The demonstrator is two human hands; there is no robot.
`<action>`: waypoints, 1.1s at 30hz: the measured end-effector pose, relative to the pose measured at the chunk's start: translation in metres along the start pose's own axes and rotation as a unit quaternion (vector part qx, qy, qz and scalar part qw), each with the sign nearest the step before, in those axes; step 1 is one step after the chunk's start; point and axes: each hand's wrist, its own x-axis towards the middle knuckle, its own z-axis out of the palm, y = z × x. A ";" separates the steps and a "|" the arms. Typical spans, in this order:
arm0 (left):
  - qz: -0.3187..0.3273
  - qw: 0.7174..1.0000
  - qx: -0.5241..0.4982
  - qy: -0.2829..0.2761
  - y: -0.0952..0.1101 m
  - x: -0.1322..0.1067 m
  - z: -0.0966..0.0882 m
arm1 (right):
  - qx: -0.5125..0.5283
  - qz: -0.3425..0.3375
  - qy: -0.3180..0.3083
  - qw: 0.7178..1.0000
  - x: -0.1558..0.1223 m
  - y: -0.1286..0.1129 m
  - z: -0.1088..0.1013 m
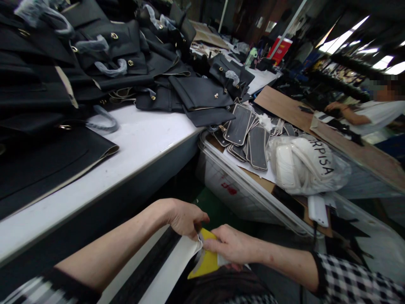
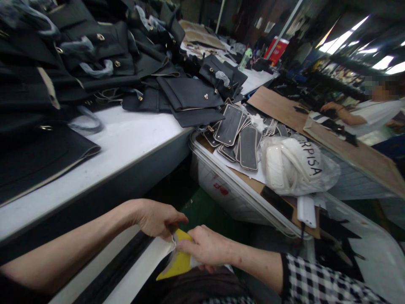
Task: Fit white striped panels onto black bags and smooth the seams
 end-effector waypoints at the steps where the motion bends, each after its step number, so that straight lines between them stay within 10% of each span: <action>1: 0.001 1.000 0.005 -0.001 0.000 -0.001 -0.001 | 0.018 0.006 0.003 1.000 0.001 0.001 0.003; 33: 0.032 0.998 0.030 0.035 -0.015 0.007 -0.005 | 0.229 0.093 0.056 0.967 0.016 -0.001 0.057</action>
